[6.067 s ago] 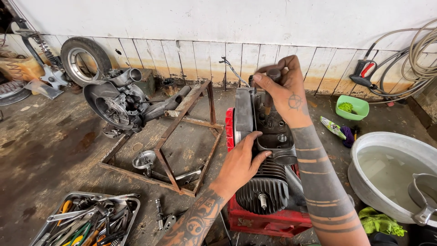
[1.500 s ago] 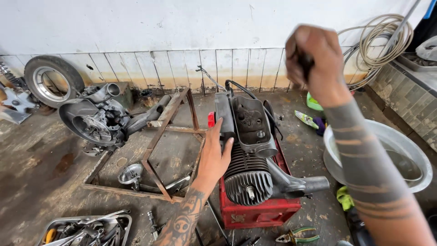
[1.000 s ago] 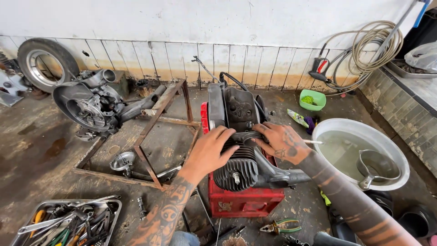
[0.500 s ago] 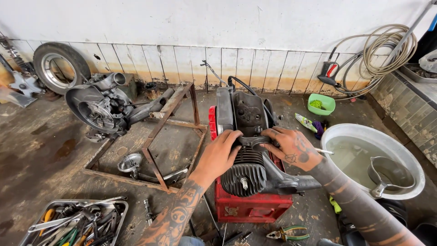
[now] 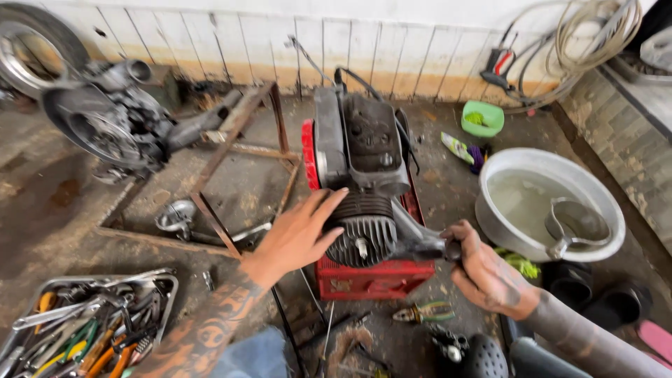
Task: Repairing a motorcycle engine by disassembling the carburetor and intake components.
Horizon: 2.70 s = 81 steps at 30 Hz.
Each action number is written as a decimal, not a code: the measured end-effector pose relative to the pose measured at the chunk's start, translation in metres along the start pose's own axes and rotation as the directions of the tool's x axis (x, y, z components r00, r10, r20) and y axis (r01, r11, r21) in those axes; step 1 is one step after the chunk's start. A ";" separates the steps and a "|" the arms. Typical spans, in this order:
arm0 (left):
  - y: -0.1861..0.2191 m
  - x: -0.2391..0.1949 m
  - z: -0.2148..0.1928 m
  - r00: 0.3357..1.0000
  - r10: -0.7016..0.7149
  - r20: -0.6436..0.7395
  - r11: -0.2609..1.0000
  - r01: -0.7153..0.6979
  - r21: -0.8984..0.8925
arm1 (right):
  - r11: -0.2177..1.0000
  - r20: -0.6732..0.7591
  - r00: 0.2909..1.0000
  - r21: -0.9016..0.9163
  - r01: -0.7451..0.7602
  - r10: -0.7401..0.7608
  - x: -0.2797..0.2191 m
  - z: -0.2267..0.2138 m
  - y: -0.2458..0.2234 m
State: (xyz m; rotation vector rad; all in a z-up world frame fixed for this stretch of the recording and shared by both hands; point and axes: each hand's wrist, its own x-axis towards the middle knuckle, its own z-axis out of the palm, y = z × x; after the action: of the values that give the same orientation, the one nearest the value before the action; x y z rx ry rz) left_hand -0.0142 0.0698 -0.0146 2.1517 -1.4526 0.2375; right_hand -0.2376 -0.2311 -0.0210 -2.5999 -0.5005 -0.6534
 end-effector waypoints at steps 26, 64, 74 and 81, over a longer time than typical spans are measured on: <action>-0.034 -0.067 0.017 0.970 -0.068 0.234 0.997 0.077 -0.029 | 0.808 0.637 0.656 0.087 -0.583 0.405 -0.230 0.361 0.081; -0.056 -0.160 0.113 0.532 -0.229 0.815 0.972 0.075 0.224 | 0.734 0.577 0.571 -0.075 -0.675 0.584 -0.264 0.413 0.016; -0.070 -0.175 0.130 0.469 -0.267 0.842 0.963 0.098 0.251 | 0.725 0.653 0.541 -0.019 -0.688 0.531 -0.269 0.419 0.031; -0.069 -0.172 0.130 0.443 -0.274 0.854 0.962 0.141 0.235 | 0.736 0.711 0.505 -0.025 -0.677 0.490 -0.247 0.411 0.017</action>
State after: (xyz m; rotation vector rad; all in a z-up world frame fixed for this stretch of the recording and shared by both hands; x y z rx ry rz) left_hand -0.0407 0.1618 -0.2201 2.6809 -1.6290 -1.1089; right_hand -0.2847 -0.1120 -0.4830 -2.4283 0.1535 0.6088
